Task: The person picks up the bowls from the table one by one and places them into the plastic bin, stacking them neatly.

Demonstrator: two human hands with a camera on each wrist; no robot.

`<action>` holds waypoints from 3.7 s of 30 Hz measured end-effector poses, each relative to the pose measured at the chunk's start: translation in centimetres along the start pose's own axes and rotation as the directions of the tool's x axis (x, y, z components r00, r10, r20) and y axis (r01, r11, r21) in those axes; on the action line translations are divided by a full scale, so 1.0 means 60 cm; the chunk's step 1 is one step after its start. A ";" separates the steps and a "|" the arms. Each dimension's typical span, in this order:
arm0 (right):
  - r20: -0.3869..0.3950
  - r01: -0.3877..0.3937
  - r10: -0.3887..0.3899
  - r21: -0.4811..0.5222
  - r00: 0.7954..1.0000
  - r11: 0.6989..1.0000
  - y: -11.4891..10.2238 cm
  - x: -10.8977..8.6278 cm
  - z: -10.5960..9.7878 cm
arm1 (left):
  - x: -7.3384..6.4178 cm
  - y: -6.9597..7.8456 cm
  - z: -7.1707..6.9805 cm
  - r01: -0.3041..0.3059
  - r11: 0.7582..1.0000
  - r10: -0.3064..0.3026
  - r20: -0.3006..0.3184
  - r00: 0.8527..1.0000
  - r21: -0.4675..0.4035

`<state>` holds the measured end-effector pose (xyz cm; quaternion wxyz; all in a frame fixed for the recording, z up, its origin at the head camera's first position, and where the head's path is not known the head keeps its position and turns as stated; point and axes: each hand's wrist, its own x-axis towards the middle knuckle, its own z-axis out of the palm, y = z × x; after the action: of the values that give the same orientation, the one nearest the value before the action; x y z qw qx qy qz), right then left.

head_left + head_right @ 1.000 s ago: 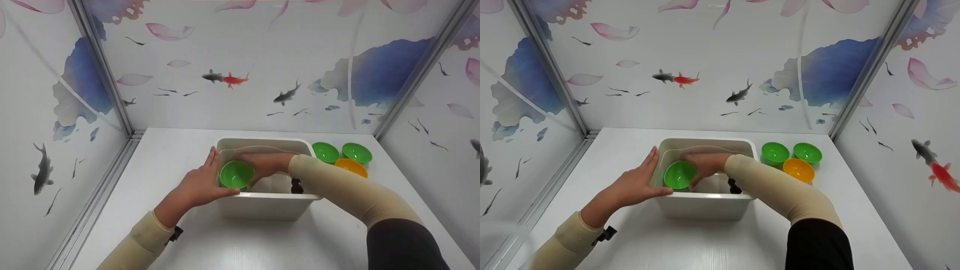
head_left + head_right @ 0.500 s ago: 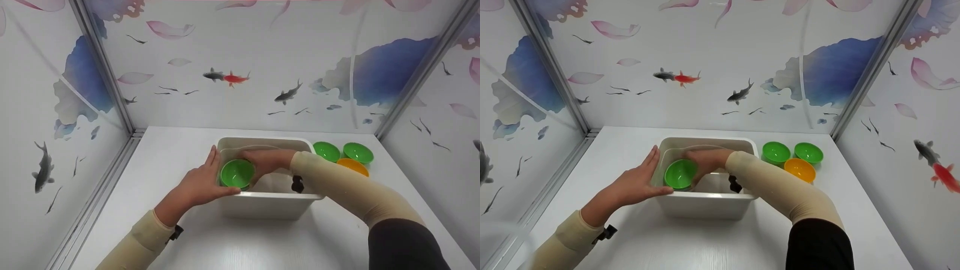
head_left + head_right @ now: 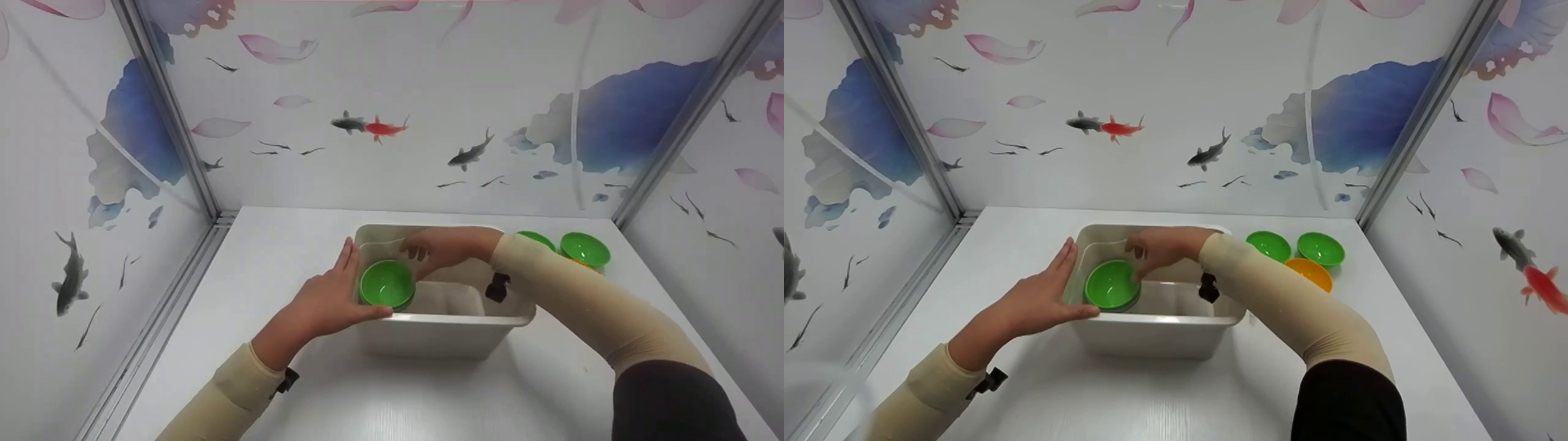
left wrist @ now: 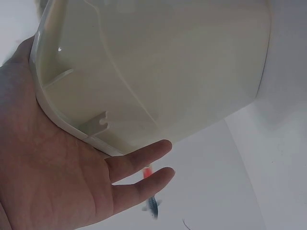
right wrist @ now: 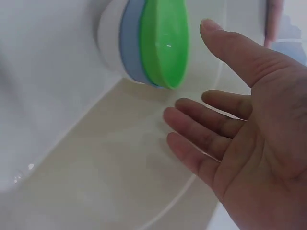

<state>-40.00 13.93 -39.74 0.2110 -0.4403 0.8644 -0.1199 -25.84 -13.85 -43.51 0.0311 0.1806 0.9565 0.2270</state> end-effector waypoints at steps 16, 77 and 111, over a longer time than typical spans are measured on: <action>-0.269 0.095 -0.065 0.097 0.961 0.991 -0.002 -0.130 -0.034 | -0.003 0.003 0.002 0.009 1.000 -0.009 0.017 1.000 0.019; -0.828 -0.211 0.321 0.249 0.460 0.945 0.161 -0.385 0.158 | 0.001 0.003 0.000 0.005 1.000 -0.005 -0.005 1.000 0.004; -0.589 -0.445 0.720 0.569 0.367 0.692 0.304 -0.411 0.262 | 0.001 0.003 0.000 -0.003 1.000 0.004 -0.011 1.000 0.009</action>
<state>-32.68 44.27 -54.39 -0.0904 0.0387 0.9317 -0.3497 -25.81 -13.68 -43.44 0.0246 0.1812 0.9574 0.2236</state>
